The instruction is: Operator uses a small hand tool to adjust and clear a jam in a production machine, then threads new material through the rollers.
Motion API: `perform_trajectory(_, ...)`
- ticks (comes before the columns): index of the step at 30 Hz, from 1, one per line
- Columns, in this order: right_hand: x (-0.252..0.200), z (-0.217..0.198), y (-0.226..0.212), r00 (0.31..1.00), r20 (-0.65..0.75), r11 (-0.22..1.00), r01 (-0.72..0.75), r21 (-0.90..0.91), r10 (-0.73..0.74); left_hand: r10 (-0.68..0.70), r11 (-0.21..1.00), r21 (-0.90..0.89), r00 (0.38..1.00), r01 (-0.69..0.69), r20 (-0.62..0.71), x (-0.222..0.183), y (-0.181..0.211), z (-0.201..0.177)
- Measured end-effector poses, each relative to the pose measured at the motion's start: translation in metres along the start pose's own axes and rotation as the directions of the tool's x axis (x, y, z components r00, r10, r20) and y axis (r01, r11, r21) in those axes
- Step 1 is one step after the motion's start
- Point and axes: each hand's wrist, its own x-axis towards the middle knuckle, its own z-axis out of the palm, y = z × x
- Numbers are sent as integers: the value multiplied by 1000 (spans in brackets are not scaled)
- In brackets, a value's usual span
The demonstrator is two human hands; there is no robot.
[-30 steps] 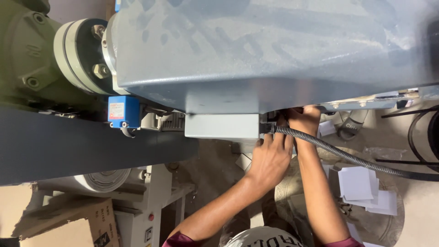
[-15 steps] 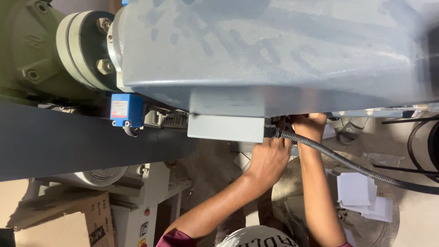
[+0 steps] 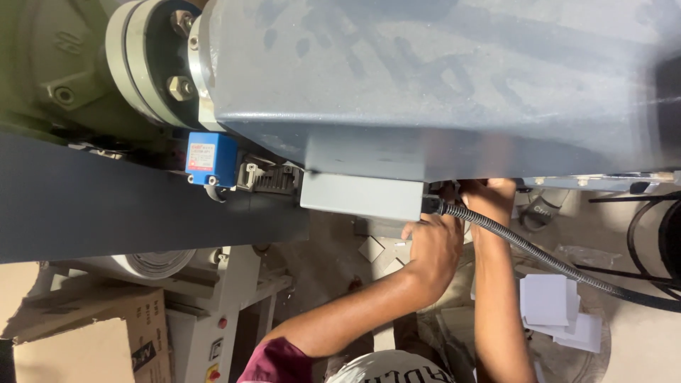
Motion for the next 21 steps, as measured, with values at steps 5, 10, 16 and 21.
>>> perform_trajectory(5,-1,-5,3,999,29,998,24,-59,-22,-78,996,-43,997,77,-22,13,12,16)
perform_trajectory(10,-28,-20,5,972,124,931,228,-285,-200,-34,999,-19,999,35,18,14,11,12)
perform_trajectory(16,-51,-6,-30,937,219,813,345,-468,-272,-29,999,-25,999,30,34,19,17,18)
perform_trajectory(21,-32,-17,-23,899,363,721,420,-551,-246,-34,997,-61,998,37,45,22,17,16)
